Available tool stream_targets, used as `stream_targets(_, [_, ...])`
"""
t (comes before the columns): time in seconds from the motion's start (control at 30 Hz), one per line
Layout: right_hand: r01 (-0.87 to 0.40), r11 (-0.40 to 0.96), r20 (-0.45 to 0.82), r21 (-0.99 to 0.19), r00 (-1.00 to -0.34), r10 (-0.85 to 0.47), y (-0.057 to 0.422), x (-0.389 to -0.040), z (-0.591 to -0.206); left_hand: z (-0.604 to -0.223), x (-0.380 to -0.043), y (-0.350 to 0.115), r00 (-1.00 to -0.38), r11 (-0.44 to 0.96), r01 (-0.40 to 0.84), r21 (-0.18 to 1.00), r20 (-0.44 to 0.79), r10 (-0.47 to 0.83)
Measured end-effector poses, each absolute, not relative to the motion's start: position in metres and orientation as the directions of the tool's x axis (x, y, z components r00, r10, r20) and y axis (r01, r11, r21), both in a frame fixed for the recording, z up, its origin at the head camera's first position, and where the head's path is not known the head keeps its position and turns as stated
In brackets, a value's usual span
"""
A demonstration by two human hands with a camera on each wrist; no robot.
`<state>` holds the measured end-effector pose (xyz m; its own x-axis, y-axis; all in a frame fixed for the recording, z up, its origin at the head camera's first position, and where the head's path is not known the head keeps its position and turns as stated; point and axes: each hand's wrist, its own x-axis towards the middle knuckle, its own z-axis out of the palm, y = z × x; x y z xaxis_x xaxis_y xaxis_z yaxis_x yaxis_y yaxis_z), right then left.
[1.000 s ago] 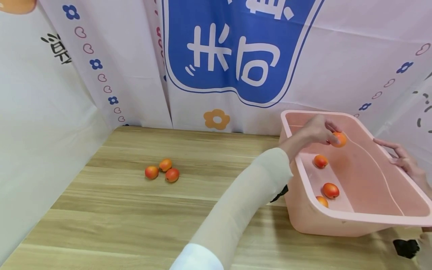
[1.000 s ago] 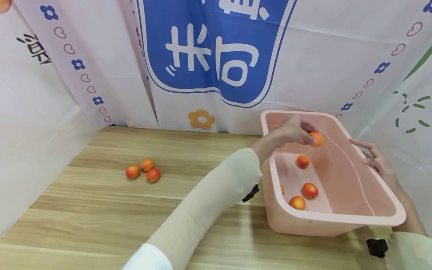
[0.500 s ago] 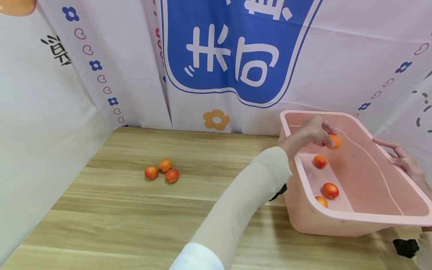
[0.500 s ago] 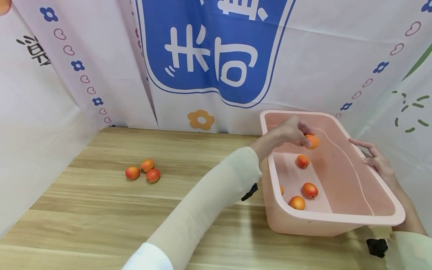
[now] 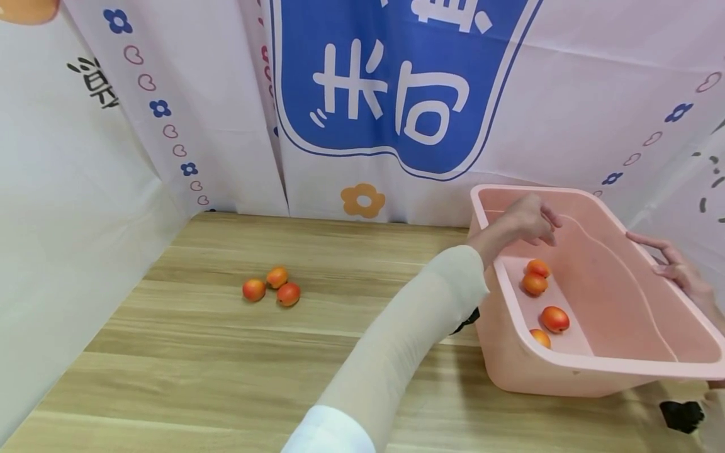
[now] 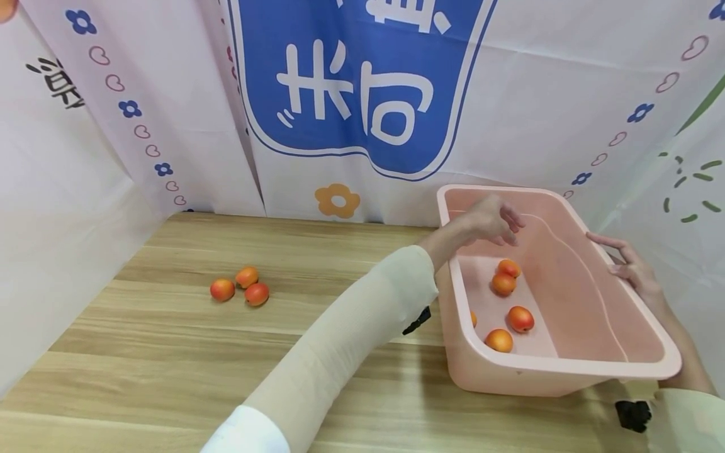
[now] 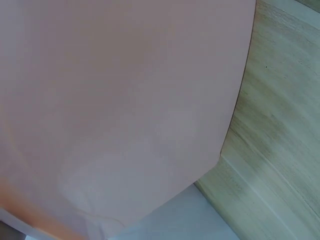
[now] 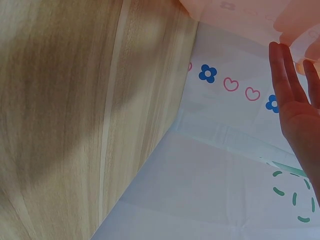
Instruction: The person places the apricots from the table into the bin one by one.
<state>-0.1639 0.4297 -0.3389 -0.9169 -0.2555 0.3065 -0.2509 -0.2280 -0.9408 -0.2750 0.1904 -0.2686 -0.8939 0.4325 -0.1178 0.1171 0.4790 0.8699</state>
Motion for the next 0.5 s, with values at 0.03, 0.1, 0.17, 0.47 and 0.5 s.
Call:
stream_targets(0.03, [-0.243, -0.220, 0.295, -0.945, -0.923, -0.248, 0.430, -0.163, -0.339, -0.268, -0.275, 0.190, -0.894, 0.482, 0.122, 0.868, -0.115, 0.434])
stream_targets(0.1, [-0.228, -0.211, 0.277, -0.951, -0.930, -0.242, 0.430, -0.162, -0.338, -0.268, -0.276, 0.189, -0.889, 0.478, 0.135, 0.868, -0.107, 0.444])
stream_targets(0.17, [-0.223, -0.214, 0.271, -0.951, -0.934, -0.233, 0.430, -0.161, -0.338, -0.268, -0.277, 0.187, -0.882, 0.470, 0.143, 0.871, -0.103, 0.459])
stream_targets(0.47, [-0.250, -0.225, 0.307, -0.942, -0.912, -0.272, 0.431, -0.164, -0.339, -0.259, -0.275, 0.171, -0.834, 0.449, 0.203, 0.870, -0.086, 0.545])
stream_targets(0.5, [-0.244, -0.223, 0.300, -0.944, -0.916, -0.266, 0.431, -0.164, -0.339, -0.257, -0.274, 0.169, -0.829, 0.455, 0.214, 0.864, -0.085, 0.552])
